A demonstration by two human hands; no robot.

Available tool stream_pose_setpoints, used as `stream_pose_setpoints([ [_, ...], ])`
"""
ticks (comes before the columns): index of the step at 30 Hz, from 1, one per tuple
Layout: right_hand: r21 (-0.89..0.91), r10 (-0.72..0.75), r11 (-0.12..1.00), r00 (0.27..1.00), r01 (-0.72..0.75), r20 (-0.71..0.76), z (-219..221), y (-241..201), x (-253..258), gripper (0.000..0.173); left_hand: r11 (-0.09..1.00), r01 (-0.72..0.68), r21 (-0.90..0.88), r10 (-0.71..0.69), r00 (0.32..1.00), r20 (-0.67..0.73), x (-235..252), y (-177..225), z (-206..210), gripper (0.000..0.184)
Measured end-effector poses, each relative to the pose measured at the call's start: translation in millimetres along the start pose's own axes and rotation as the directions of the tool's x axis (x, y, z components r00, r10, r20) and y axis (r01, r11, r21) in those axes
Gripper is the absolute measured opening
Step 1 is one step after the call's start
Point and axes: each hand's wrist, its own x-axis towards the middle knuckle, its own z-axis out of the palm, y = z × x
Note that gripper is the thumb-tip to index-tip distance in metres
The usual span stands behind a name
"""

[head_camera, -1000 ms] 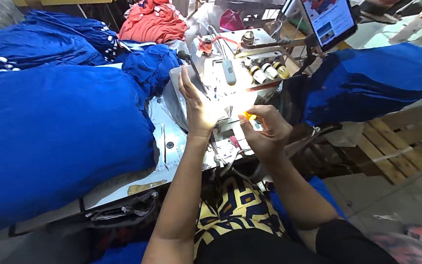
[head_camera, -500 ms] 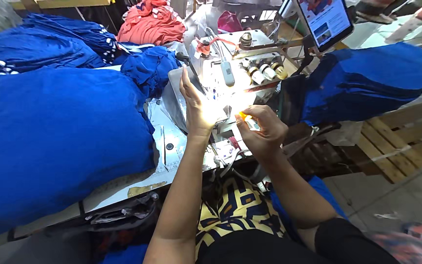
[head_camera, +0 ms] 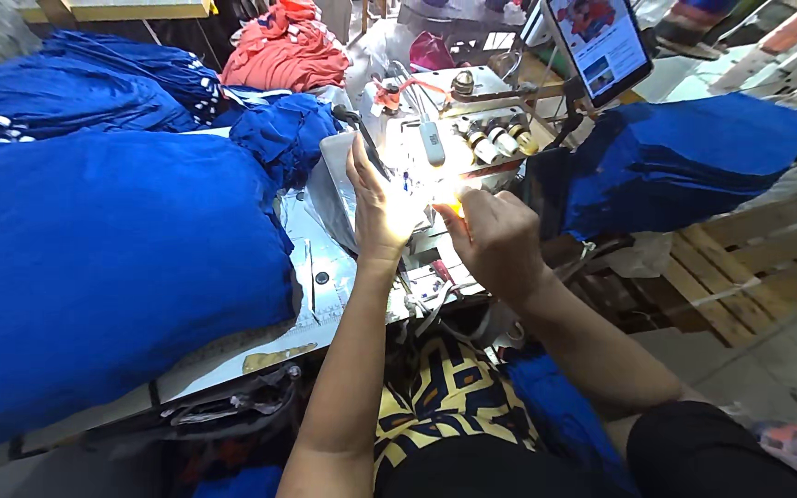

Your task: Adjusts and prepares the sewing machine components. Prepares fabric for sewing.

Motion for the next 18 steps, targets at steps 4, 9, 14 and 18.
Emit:
stream_pose_setpoints([
  [4,-0.210,0.064,0.977,0.993,-0.043,0.096,1.5,-6.3,6.4,0.033,0.999,0.017,0.047,-0.018,0.999,0.029,-0.7,2.9,-3.4,0.116],
  [9,-0.197,0.055,0.980,0.951,0.007,0.305,-9.3,-6.1,17.6,0.037,0.999,0.034,0.026,-0.037,0.994,0.098,-2.5,2.3,-8.6,0.120],
  [14,-0.183,-0.101,0.968,0.937,0.169,0.333,-12.8,-1.4,20.8,0.032,0.997,0.063,0.039,-0.067,0.990,0.121,-3.5,4.6,-12.1,0.122],
  [18,-0.223,-0.119,0.957,0.951,0.186,0.285,-11.1,-2.1,26.5,0.022,0.994,0.097,0.055,-0.104,0.986,0.128,-1.9,5.6,-11.5,0.123],
])
